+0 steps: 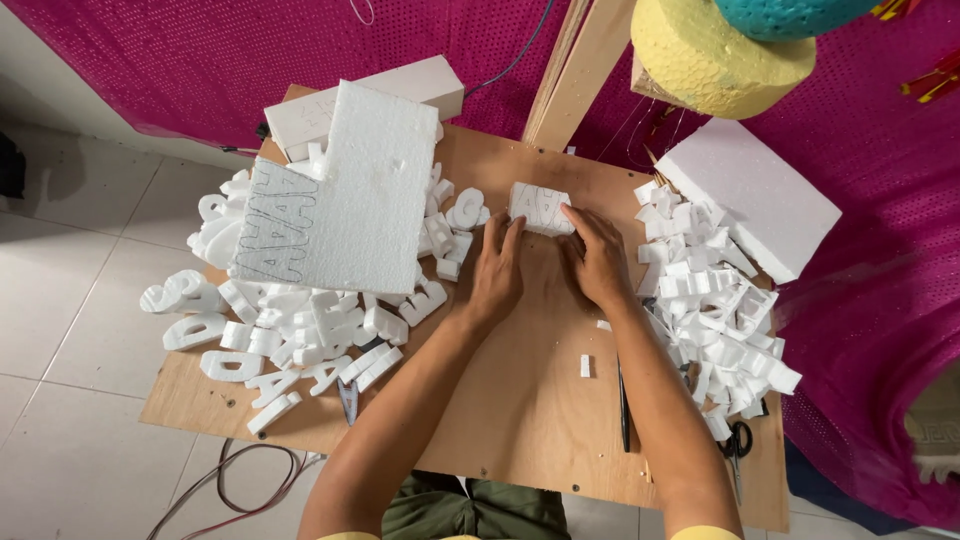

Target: The person is arranging and preparing small foam letters and shapes on a wooden surface to assemble a sign.

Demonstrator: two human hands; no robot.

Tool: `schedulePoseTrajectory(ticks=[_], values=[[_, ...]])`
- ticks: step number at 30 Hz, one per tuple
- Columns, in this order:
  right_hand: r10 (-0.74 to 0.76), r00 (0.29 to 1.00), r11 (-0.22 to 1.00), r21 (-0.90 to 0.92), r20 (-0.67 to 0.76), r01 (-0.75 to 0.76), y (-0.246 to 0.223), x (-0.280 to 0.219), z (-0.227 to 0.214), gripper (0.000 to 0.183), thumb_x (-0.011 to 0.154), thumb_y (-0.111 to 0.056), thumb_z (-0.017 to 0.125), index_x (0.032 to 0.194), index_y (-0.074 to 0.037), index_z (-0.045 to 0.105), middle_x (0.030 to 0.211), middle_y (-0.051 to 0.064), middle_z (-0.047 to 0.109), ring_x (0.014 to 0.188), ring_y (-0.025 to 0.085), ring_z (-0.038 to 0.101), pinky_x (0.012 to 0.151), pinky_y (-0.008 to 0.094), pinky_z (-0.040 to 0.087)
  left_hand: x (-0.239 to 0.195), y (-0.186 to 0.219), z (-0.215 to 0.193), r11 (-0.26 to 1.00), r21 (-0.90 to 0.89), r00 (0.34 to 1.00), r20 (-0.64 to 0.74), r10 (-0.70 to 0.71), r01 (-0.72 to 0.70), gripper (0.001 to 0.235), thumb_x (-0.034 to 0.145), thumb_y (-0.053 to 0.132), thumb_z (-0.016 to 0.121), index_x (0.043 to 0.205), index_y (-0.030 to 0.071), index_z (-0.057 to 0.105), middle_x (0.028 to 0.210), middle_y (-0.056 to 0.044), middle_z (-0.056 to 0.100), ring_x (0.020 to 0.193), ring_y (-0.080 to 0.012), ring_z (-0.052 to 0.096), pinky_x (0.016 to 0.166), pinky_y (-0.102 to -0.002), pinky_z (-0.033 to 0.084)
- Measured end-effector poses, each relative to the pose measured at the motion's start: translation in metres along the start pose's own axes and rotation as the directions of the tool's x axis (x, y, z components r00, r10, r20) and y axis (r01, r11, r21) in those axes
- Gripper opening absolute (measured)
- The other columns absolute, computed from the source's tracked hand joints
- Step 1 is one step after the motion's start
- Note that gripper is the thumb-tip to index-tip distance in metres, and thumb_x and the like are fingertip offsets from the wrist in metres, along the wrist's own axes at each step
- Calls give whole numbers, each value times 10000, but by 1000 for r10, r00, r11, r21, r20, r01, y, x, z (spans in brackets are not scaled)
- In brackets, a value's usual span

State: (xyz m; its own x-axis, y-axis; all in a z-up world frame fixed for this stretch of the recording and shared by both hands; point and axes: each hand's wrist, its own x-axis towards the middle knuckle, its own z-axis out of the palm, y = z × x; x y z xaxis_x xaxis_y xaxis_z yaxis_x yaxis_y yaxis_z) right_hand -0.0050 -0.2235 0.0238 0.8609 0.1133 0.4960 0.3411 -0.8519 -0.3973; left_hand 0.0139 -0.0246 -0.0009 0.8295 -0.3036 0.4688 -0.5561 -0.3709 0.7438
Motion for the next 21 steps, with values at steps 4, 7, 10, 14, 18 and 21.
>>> schedulePoseTrajectory(ticks=[4,7,10,14,18,21], values=[[-33,999,999,26,1,33,-1,0,-1,487,961,-58,701,1439,-98,615,1211,138,704,1180,354,651,1040,508,486,-4,-22,12,983,156,978,166,-126,100,632,968,-46,283,1576,107,358,1554,-180,310,1433,-361,465,989,-437,561],[-52,998,998,42,31,51,-2,0,0,541,920,-18,672,1453,-73,599,1274,164,692,1228,366,628,1116,509,428,-7,-22,8,962,260,984,174,35,-80,533,984,9,325,1495,28,475,1549,-226,359,1413,-384,468,1029,-422,501],[-27,998,997,73,60,22,-1,0,0,524,944,-74,628,1466,-63,583,1315,189,676,1273,381,596,1153,516,383,-11,-29,15,933,332,983,158,90,-139,515,995,9,334,1486,0,488,1543,-254,401,1411,-374,471,1068,-398,469],[50,995,986,155,81,-62,-2,-1,1,454,1044,-143,507,1475,-3,535,1368,263,615,1313,457,534,1145,559,367,-15,-36,22,928,328,982,110,151,-179,548,992,-12,296,1523,-30,434,1565,-277,370,1431,-379,445,1103,-394,450],[49,997,986,156,63,-58,8,-3,7,376,1088,-191,509,1421,-42,603,1301,209,666,1276,427,574,1131,537,389,-15,-29,21,897,417,982,174,78,-145,534,995,3,339,1521,-38,422,1555,-273,376,1383,-379,475,1096,-421,446],[39,998,984,170,58,-49,3,-2,4,367,1077,-160,518,1417,-61,618,1291,196,677,1277,423,575,1129,539,393,-15,-31,19,807,569,980,189,56,-156,532,991,61,381,1512,-26,448,1543,-235,409,1394,-313,480,1121,-351,429]])
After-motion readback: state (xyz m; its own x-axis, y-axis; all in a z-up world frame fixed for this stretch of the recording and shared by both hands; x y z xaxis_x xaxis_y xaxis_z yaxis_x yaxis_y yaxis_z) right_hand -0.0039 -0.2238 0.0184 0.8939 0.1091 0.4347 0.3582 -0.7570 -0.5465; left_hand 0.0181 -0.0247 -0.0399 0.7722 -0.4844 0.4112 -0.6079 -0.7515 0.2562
